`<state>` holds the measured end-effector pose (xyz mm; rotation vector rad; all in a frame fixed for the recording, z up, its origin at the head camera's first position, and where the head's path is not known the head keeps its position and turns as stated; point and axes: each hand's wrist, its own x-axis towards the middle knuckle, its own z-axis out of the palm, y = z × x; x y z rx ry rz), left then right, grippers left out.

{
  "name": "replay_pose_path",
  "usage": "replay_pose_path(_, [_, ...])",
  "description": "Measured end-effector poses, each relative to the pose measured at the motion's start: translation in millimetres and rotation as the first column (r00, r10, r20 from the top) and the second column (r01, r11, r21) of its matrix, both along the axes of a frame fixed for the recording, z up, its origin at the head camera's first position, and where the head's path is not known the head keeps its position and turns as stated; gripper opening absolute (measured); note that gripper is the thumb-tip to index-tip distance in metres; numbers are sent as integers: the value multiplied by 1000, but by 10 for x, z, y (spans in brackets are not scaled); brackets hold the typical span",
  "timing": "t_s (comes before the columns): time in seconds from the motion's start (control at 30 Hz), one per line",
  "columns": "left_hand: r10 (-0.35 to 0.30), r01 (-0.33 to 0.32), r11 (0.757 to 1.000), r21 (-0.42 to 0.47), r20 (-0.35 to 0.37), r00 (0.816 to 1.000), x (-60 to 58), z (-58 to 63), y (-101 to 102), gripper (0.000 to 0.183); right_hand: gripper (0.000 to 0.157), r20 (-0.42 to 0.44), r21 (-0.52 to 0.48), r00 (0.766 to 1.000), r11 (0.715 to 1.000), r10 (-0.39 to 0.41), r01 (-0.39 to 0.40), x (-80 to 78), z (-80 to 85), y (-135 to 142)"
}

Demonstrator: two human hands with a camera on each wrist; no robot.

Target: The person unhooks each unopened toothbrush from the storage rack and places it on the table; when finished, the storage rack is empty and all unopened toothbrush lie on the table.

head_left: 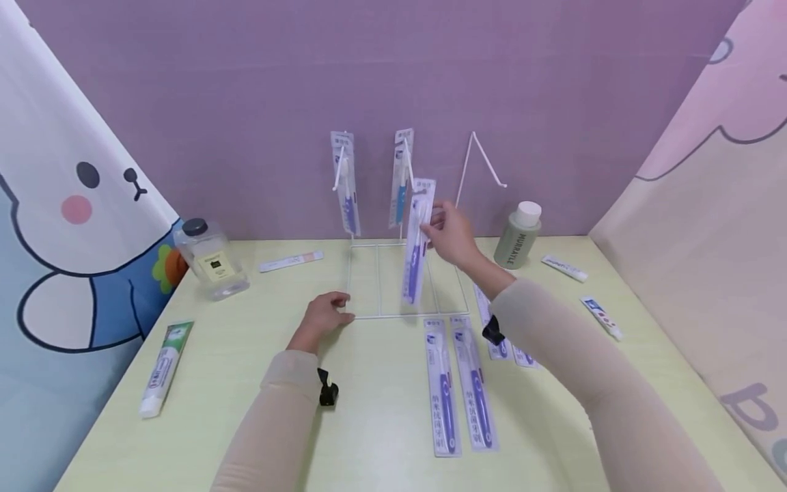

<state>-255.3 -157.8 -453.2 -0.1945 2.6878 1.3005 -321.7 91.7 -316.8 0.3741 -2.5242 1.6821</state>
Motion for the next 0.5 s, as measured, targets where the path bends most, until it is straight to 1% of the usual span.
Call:
replay_pose_path(0.1, [6,-6,1000,10,6,1000,0,-3,-4,43,46,74,-10,997,999,39,-38,143,-150,1])
replay_pose_path(0.2, [8,-8,1000,18,11,1000,-11,-9,-7,44,53,168,-5,984,998,58,-58,300,-319,-7])
replay_pose_path(0.27, [6,-6,1000,10,11,1000,-19,-12,-11,44,58,241,18,968,997,67,-73,410,-442,-11])
replay_pose_path(0.37, [1,-1,1000,-6,8,1000,-25,-12,-12,44,63,340,41,937,994,77,-97,559,-634,-4])
replay_pose_path(0.5, [-2,2,1000,-9,3,1000,-23,-2,-2,44,64,431,-4,896,993,107,-116,718,-828,2])
